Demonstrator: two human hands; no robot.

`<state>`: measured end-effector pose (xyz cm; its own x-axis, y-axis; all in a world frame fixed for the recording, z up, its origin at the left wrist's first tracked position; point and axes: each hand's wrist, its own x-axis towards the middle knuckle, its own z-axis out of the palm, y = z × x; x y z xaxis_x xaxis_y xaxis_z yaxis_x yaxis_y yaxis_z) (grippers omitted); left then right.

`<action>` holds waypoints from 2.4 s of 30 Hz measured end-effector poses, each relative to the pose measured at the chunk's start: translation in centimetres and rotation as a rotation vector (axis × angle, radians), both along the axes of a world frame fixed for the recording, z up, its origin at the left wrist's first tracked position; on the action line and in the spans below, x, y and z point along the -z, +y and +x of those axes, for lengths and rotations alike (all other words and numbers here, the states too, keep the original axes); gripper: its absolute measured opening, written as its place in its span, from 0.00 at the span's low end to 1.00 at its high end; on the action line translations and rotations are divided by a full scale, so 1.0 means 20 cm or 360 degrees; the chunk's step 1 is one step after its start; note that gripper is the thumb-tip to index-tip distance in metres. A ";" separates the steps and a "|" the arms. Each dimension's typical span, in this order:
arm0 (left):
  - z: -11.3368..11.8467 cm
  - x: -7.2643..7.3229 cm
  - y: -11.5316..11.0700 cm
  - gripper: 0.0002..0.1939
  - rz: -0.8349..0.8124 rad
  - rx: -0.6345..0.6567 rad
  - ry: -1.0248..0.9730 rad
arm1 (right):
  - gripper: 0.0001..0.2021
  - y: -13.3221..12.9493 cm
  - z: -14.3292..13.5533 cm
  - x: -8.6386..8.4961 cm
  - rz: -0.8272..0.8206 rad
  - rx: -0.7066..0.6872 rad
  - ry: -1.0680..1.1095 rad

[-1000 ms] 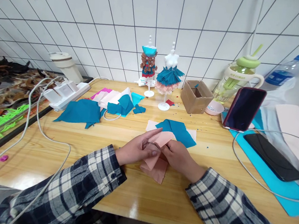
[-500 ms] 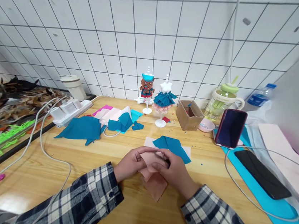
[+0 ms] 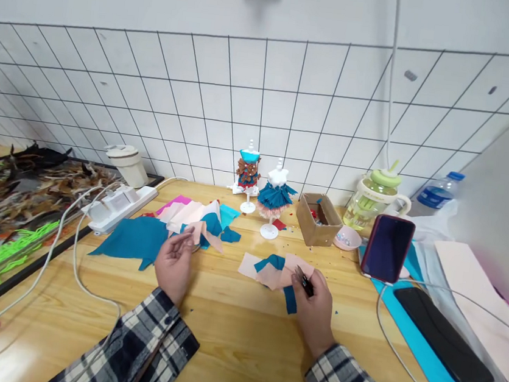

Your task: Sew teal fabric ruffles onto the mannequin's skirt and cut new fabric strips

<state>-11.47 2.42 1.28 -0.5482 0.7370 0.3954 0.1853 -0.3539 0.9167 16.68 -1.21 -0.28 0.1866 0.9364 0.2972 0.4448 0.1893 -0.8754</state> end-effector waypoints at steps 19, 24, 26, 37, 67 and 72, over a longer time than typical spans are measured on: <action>0.19 0.05 -0.14 0.26 0.0033 0.0896 0.2275 | 0.19 -0.12 0.06 -0.23 -0.0365 -0.0362 0.0571; 0.32 0.03 -0.14 0.27 -0.0304 0.1224 0.2112 | 0.13 -0.08 0.11 -0.18 -0.0588 -0.0640 -0.0095; 0.32 0.02 -0.13 0.25 -0.0379 0.1188 0.2002 | 0.17 -0.06 0.11 -0.10 -0.0517 -0.0338 -0.0599; 0.33 0.07 -0.11 0.28 -0.0531 0.1066 0.1965 | 0.09 -0.08 0.15 0.02 -0.0332 -0.0271 -0.1015; 0.25 -0.02 -0.28 0.12 0.0145 0.1934 0.1896 | 0.16 -0.45 0.19 0.10 0.0123 -0.0041 -0.1340; 0.26 0.02 -0.24 0.11 0.0091 0.1914 0.1773 | 0.14 -0.45 0.19 0.13 0.0046 0.0041 -0.1327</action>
<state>-6.31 -2.39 0.83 0.8522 0.4751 0.2193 0.3157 -0.8010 0.5087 20.49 -10.21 -2.82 -0.0843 0.9247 0.3713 0.9494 0.1877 -0.2520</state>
